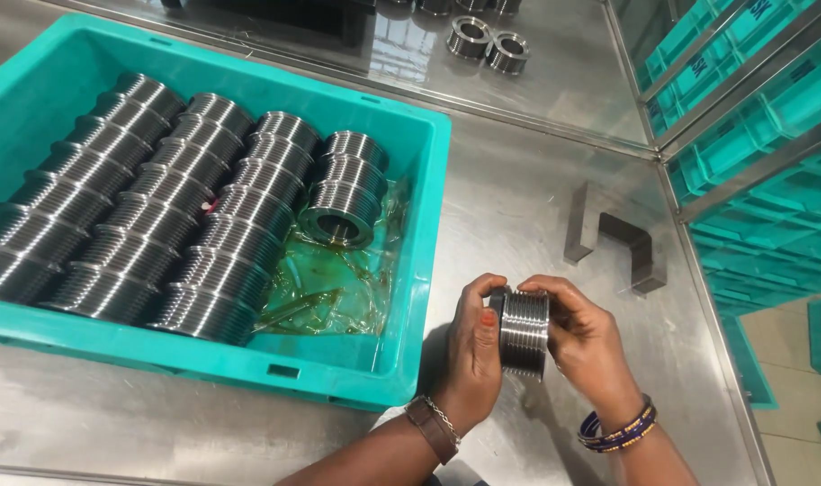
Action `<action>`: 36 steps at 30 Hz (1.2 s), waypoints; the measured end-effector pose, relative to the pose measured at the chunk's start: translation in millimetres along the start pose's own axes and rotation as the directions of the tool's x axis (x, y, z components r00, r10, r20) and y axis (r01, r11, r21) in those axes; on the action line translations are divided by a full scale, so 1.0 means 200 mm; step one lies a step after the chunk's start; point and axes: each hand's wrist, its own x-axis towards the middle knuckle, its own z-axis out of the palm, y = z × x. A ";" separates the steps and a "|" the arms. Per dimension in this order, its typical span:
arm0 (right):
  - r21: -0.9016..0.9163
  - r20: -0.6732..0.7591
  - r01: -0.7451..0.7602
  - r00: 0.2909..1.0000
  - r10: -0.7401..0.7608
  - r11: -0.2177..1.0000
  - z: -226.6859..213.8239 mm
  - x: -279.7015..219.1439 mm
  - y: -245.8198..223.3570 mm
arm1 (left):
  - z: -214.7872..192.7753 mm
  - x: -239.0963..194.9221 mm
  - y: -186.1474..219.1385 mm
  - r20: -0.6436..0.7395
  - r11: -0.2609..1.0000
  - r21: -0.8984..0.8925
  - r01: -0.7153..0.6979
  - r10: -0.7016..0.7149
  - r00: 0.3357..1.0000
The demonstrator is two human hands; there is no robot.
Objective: Sorting and inspecting metal grooved cylinders and rings at a workbench.
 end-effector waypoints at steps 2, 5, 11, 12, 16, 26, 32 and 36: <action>-0.012 -0.036 -0.094 0.995 0.094 0.995 0.01 0.00 -0.01 | -0.01 -0.01 0.01 0.004 0.996 0.054 -0.067 0.067 0.998; 0.217 0.128 -0.280 0.958 0.257 0.935 -0.02 -0.01 -0.02 | -0.02 0.00 0.01 0.006 0.985 0.104 -0.137 0.137 0.991; 0.106 0.256 -0.193 0.953 0.160 0.976 0.00 -0.11 -0.16 | -0.04 0.02 0.02 0.004 0.991 0.110 -0.071 0.071 0.997; 0.109 0.252 -0.195 0.954 0.163 0.975 0.02 -0.12 -0.15 | -0.04 0.01 0.01 0.008 0.992 0.110 -0.068 0.067 0.998; 0.165 0.148 -0.198 0.974 0.174 0.966 0.03 -0.11 -0.11 | -0.03 0.01 0.01 0.015 0.996 0.070 0.049 -0.050 0.999; -0.658 -0.110 -0.043 0.993 -0.040 0.752 -0.22 -0.08 -0.22 | -0.04 0.03 -0.14 -0.069 0.920 -0.183 0.346 -0.363 0.929; -0.842 -0.271 -0.354 0.930 0.247 0.407 -0.41 0.06 -0.02 | -0.05 0.06 -0.04 -0.032 0.932 -0.110 0.345 -0.351 0.936; -0.833 -0.297 -0.366 0.929 0.223 0.415 -0.49 0.12 0.14 | -0.06 0.09 -0.02 -0.039 0.924 -0.052 0.378 -0.380 0.924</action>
